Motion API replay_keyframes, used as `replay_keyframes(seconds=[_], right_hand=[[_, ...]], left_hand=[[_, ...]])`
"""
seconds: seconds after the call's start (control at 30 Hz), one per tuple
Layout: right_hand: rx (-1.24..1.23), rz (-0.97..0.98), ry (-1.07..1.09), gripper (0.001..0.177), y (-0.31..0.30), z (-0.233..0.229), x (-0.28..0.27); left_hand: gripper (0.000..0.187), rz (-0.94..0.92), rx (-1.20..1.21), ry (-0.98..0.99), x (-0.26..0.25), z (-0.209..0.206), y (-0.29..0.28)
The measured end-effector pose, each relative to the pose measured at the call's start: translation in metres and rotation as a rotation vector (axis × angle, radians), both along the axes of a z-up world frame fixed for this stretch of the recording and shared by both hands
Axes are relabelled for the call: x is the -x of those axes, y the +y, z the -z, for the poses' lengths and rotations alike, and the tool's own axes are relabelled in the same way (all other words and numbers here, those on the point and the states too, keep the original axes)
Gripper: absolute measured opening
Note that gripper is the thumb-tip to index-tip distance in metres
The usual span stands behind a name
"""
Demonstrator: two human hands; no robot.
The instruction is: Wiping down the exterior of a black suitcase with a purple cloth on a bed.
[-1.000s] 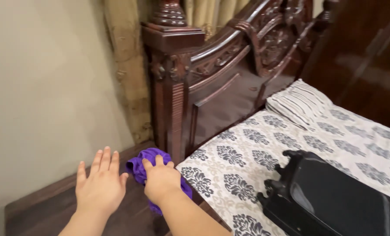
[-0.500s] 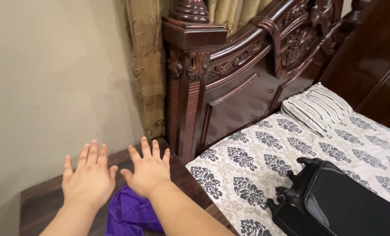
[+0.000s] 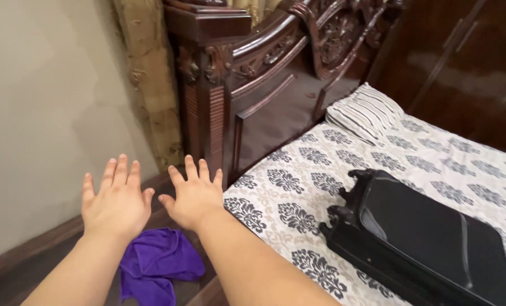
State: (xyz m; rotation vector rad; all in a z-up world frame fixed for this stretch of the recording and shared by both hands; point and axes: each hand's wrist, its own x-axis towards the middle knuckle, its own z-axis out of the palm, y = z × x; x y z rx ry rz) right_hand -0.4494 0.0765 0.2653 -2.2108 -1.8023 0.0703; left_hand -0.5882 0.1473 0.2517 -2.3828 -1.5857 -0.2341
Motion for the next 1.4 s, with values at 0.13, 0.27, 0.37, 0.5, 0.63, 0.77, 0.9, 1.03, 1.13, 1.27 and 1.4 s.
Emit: replay_keyframes(seconds=[0.13, 0.27, 0.37, 0.5, 0.63, 0.77, 0.9, 1.03, 1.13, 1.27, 1.4], right_hand=[[0.008, 0.052, -0.004, 0.075, -0.014, -0.004, -0.013], [0.039, 0.119, -0.013, 0.075, -0.027, -0.001, -0.025], [0.051, 0.167, -0.021, 0.075, -0.040, 0.000, -0.036], [0.097, 0.222, -0.029, 0.074, -0.059, 0.001, -0.054], [0.031, 0.278, -0.022, 0.072, -0.078, 0.008, -0.076], [0.053, 0.334, -0.032, 0.073, -0.104, 0.013, -0.099], [0.062, 0.381, -0.015, 0.072, -0.130, 0.016, -0.126], [0.080, 0.424, 0.004, 0.071, -0.155, 0.011, -0.154], [0.112, 0.453, 0.012, 0.072, -0.175, 0.009, -0.174], [0.100, 0.472, -0.001, 0.072, -0.197, 0.012, -0.205], [0.096, 0.503, -0.002, 0.071, -0.220, 0.013, -0.231]], left_hand=[[0.072, 0.075, -0.023, -0.037, -0.014, -0.001, -0.001], [0.071, 0.142, -0.013, -0.039, -0.030, -0.002, -0.006], [0.071, 0.188, -0.015, -0.029, -0.047, 0.001, -0.011], [0.073, 0.238, -0.007, -0.023, -0.074, -0.001, -0.023], [0.073, 0.279, 0.016, 0.012, -0.106, 0.000, -0.041], [0.071, 0.337, 0.012, 0.017, -0.137, 0.000, -0.062], [0.069, 0.375, 0.030, 0.023, -0.164, -0.006, -0.087], [0.069, 0.423, 0.030, -0.005, -0.199, -0.004, -0.103], [0.069, 0.471, 0.005, -0.020, -0.225, -0.001, -0.119], [0.068, 0.498, 0.012, -0.024, -0.258, 0.000, -0.143], [0.065, 0.526, 0.021, -0.011, -0.292, 0.003, -0.161]])
